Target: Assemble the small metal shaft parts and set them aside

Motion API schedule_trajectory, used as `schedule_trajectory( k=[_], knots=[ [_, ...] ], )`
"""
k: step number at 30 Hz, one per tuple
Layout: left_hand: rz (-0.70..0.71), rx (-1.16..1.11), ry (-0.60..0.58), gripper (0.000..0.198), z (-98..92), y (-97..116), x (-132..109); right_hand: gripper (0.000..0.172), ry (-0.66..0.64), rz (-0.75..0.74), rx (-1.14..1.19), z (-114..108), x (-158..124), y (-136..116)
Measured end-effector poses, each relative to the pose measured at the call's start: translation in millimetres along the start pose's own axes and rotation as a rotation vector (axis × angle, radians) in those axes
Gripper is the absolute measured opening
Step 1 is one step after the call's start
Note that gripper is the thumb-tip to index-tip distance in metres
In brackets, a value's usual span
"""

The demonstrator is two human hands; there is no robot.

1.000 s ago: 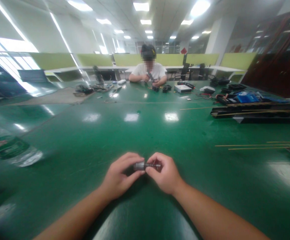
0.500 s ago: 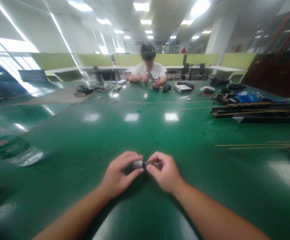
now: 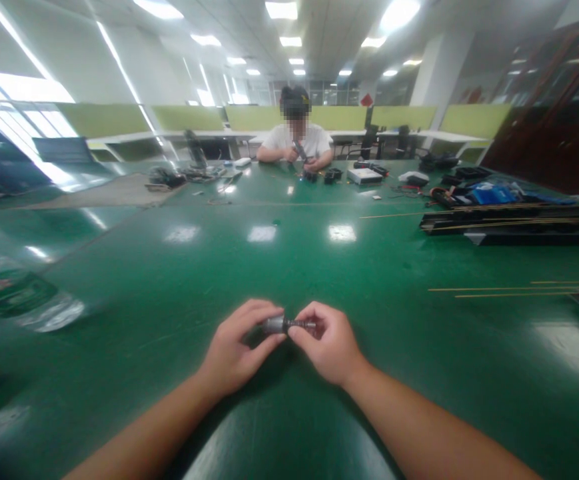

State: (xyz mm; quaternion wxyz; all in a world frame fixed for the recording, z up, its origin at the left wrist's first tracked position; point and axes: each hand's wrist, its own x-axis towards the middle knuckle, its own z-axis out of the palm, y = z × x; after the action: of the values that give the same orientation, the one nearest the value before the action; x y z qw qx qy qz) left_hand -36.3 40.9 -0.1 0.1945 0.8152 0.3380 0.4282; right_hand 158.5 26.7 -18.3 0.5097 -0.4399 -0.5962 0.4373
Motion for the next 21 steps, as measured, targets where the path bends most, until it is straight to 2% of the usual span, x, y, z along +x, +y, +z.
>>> schedule_trajectory(
  k=[21],
  knots=[
    [-0.043,0.022,0.038,0.025,-4.8,-1.0,1.6,0.014,0.024,0.025,0.011,-1.8,0.0,5.8]
  ],
)
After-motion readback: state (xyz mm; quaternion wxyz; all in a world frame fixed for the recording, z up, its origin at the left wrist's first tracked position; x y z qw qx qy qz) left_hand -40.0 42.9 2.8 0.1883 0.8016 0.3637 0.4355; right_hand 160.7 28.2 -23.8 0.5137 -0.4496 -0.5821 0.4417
